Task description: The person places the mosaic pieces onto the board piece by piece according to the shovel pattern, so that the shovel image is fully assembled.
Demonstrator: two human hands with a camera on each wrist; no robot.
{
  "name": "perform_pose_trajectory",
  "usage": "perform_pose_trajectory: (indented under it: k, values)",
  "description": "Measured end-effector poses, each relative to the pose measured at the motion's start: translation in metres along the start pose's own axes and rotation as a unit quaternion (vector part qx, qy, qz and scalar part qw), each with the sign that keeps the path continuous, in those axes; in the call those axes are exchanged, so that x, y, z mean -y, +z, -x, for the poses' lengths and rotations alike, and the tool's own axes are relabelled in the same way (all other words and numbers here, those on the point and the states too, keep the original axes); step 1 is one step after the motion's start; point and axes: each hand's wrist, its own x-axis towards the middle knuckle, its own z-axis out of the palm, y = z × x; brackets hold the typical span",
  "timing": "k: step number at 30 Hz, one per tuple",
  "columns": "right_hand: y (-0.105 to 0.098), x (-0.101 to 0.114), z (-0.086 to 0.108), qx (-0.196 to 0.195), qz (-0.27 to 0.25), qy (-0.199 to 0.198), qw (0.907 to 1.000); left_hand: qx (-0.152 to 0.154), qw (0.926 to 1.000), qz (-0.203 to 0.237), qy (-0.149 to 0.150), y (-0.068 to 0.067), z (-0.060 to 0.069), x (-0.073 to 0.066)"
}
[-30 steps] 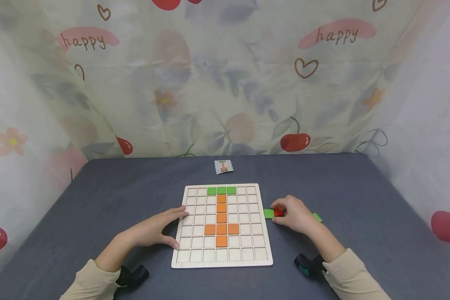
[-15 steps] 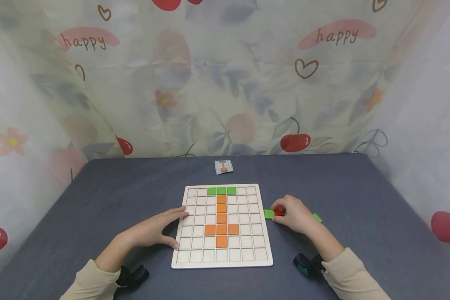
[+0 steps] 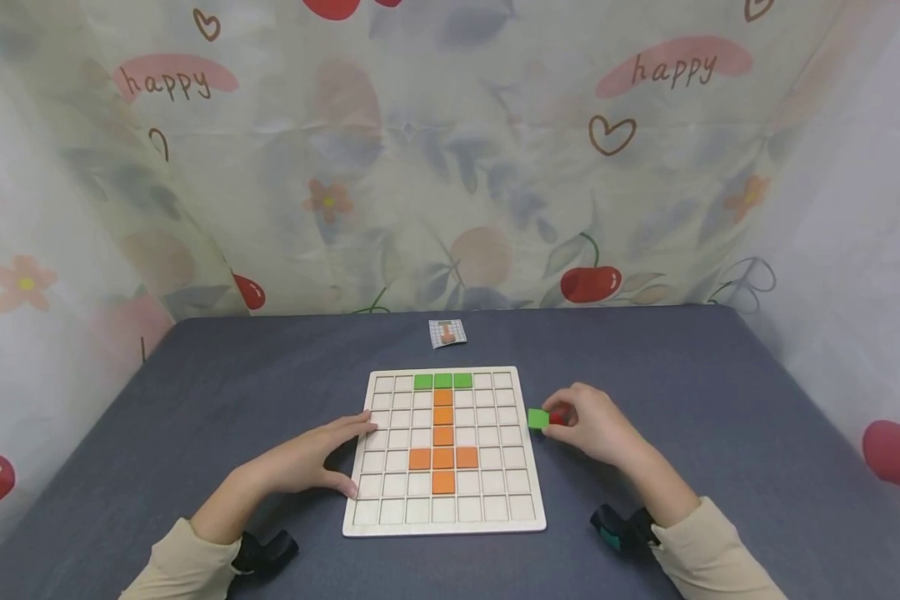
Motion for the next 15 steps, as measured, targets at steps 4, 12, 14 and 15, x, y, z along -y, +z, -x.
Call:
perform_pose_trajectory:
  k: [4, 12, 14, 15]
  values:
    - [0.0, 0.005, 0.002, 0.005, -0.009, -0.008, 0.9999, -0.001, 1.0, -0.001, 0.0, 0.0, 0.0, 0.0]
    - [0.002, 0.019, 0.003, 0.023, -0.027, -0.019, 0.9992, -0.002, 1.0, -0.002, -0.001, 0.0, 0.0, 0.0]
    - [0.004, 0.022, 0.003, 0.028, -0.029, -0.021, 0.9989, -0.002, 1.0, -0.003, -0.001, 0.0, 0.0, 0.0]
    - [0.005, 0.023, 0.004, 0.032, -0.032, -0.022, 0.9988, -0.002, 1.0, -0.004, 0.0, 0.001, 0.0, 0.0]
